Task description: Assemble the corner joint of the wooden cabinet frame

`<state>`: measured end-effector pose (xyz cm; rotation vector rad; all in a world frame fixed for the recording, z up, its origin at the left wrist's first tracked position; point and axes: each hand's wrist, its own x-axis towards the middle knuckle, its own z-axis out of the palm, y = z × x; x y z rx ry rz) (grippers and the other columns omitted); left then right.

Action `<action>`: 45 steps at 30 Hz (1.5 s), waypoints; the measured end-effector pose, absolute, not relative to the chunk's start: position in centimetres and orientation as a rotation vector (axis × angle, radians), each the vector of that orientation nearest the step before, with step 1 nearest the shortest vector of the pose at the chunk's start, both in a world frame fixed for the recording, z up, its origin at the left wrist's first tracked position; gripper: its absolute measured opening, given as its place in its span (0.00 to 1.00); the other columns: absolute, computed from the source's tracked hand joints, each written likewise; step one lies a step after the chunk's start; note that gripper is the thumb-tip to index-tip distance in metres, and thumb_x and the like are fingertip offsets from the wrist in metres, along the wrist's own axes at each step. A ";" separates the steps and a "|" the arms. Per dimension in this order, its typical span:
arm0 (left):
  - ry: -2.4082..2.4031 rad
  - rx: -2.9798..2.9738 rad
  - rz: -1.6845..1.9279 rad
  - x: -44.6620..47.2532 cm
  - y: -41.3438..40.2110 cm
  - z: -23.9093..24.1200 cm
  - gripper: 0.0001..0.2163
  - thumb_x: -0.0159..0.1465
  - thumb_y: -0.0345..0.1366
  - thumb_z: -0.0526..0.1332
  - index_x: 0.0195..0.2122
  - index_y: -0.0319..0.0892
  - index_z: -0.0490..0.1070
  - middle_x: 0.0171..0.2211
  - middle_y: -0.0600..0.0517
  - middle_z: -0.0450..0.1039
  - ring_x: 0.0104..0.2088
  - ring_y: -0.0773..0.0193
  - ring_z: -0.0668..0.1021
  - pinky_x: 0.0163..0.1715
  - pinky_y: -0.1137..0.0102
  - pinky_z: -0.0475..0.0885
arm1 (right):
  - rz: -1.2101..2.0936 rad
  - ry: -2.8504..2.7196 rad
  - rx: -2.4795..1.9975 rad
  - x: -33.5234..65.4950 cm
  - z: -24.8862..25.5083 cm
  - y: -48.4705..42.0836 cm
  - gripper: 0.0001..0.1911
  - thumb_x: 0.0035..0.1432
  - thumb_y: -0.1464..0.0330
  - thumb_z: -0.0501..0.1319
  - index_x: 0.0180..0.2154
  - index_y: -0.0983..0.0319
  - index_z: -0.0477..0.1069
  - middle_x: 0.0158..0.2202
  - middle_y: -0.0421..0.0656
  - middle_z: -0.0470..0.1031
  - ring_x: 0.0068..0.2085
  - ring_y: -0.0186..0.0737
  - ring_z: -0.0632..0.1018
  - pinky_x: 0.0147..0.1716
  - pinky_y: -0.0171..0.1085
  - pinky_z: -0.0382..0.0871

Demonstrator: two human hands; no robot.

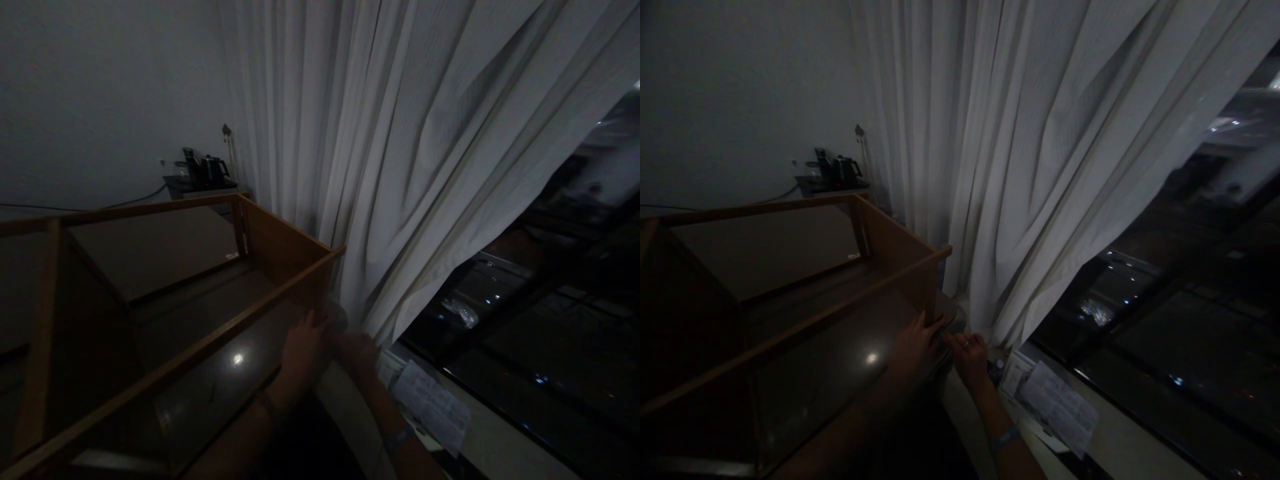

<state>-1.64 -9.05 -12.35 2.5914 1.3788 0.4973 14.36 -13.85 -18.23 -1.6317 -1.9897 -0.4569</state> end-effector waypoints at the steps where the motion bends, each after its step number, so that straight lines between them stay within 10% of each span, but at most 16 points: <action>1: 1.388 2.588 0.491 -1.6 -9.1 -12.4 0.19 0.64 0.39 0.53 0.57 0.54 0.62 0.56 0.46 0.61 0.49 0.58 0.70 0.47 0.65 0.66 | -0.446 -1.988 -1.638 14.2 -18.1 -13.9 0.11 0.63 0.69 0.55 0.42 0.54 0.75 0.28 0.41 0.76 0.32 0.37 0.73 0.36 0.36 0.60; 12: 1.326 2.558 0.508 -1.9 -9.3 -12.0 0.20 0.62 0.41 0.55 0.57 0.53 0.62 0.57 0.47 0.60 0.52 0.57 0.69 0.48 0.65 0.64 | 0.055 -1.588 -1.763 11.9 -17.2 -13.8 0.20 0.66 0.62 0.48 0.35 0.59 0.78 0.32 0.43 0.80 0.33 0.41 0.78 0.34 0.36 0.65; 31: 1.445 2.589 0.425 -1.5 -9.3 -11.7 0.18 0.65 0.40 0.51 0.56 0.56 0.62 0.54 0.47 0.62 0.48 0.58 0.70 0.42 0.66 0.68 | -0.432 -1.842 -1.751 12.4 -15.5 -14.8 0.11 0.65 0.65 0.53 0.44 0.56 0.73 0.34 0.43 0.78 0.35 0.38 0.76 0.37 0.37 0.56; 36: 1.428 2.579 0.436 -1.5 -9.4 -11.4 0.18 0.65 0.39 0.52 0.56 0.56 0.62 0.53 0.48 0.63 0.49 0.59 0.70 0.45 0.66 0.67 | -0.402 -1.831 -1.789 12.6 -15.9 -14.8 0.14 0.66 0.65 0.52 0.32 0.59 0.73 0.28 0.42 0.76 0.31 0.37 0.76 0.35 0.36 0.56; 45: 1.413 2.605 0.451 -1.6 -9.2 -12.0 0.18 0.66 0.39 0.51 0.57 0.54 0.62 0.55 0.47 0.62 0.50 0.59 0.70 0.45 0.66 0.67 | 0.172 -1.619 -1.667 11.7 -16.2 -14.2 0.22 0.66 0.58 0.47 0.28 0.61 0.72 0.25 0.41 0.75 0.26 0.35 0.73 0.27 0.33 0.61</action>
